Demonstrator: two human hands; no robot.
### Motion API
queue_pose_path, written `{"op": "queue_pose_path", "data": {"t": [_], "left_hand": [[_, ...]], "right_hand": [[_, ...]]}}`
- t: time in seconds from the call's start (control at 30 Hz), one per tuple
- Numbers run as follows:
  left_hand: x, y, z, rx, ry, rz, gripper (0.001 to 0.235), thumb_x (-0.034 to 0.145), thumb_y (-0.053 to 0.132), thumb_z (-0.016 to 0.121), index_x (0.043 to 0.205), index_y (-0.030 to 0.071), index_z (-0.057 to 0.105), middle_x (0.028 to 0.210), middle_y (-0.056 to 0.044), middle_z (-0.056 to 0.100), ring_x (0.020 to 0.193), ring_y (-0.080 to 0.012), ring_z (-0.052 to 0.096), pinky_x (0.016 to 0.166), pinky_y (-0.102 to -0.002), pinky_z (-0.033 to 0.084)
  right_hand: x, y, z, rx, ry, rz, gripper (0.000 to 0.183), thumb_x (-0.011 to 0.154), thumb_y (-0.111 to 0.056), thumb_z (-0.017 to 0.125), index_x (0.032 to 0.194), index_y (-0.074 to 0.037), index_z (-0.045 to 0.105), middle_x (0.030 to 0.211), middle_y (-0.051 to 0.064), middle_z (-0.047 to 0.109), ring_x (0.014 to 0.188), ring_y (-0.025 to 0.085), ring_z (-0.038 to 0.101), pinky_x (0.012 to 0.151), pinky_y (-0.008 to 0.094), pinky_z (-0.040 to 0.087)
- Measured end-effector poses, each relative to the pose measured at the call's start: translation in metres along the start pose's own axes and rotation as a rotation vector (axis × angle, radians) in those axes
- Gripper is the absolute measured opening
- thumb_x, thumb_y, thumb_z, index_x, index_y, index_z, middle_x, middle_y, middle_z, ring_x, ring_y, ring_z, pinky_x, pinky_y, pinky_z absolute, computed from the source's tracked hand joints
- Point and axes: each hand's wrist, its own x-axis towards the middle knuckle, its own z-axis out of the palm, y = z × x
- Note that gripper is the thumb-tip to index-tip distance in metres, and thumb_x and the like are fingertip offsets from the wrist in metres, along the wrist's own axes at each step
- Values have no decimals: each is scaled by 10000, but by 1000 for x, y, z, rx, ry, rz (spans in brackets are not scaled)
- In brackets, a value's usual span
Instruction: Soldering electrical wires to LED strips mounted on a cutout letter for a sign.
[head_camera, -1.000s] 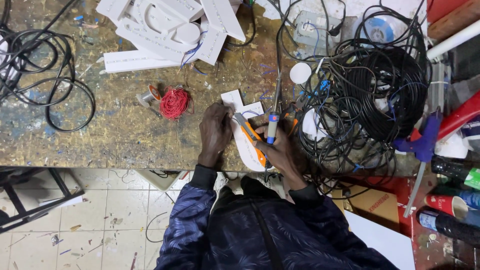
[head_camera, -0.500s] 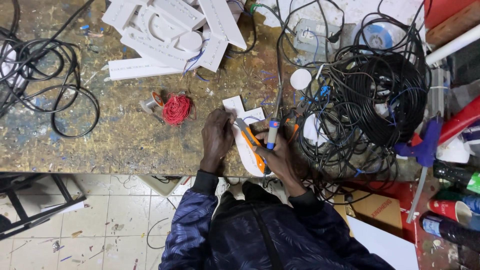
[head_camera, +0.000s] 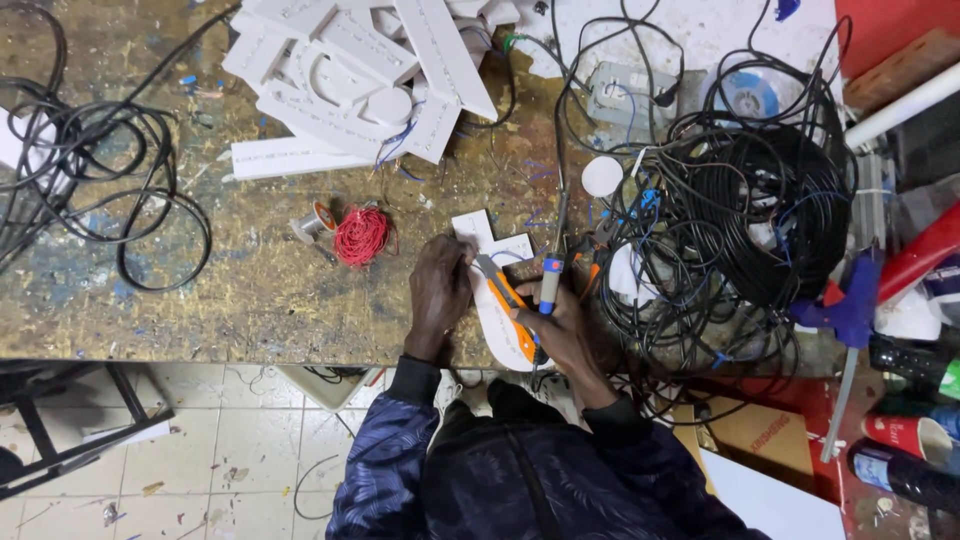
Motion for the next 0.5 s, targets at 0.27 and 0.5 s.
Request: {"op": "queue_pose_path", "data": {"t": [0.27,0.5], "left_hand": [[0,3,-5,-51,26,37,85,1068,162,689,1059,226,744,1045,-46,674,1182,-376,692,924,-609,652],[0,10,-9,-83,21,28,77,1061,146,697,1038,215,723,1062,-40,689,1185,-377,697,955,-612,637]], "right_hand": [[-10,-5,11,-103,18,-27,407,869,-160,943,1214,-15,784,1040,53,479,1046,252,590,1038,438,504],[-10,6,15,-162,23,-82,383,896,-169,933,1215,-27,775,993,53,491,1025,262,609,1020,478,503]]}}
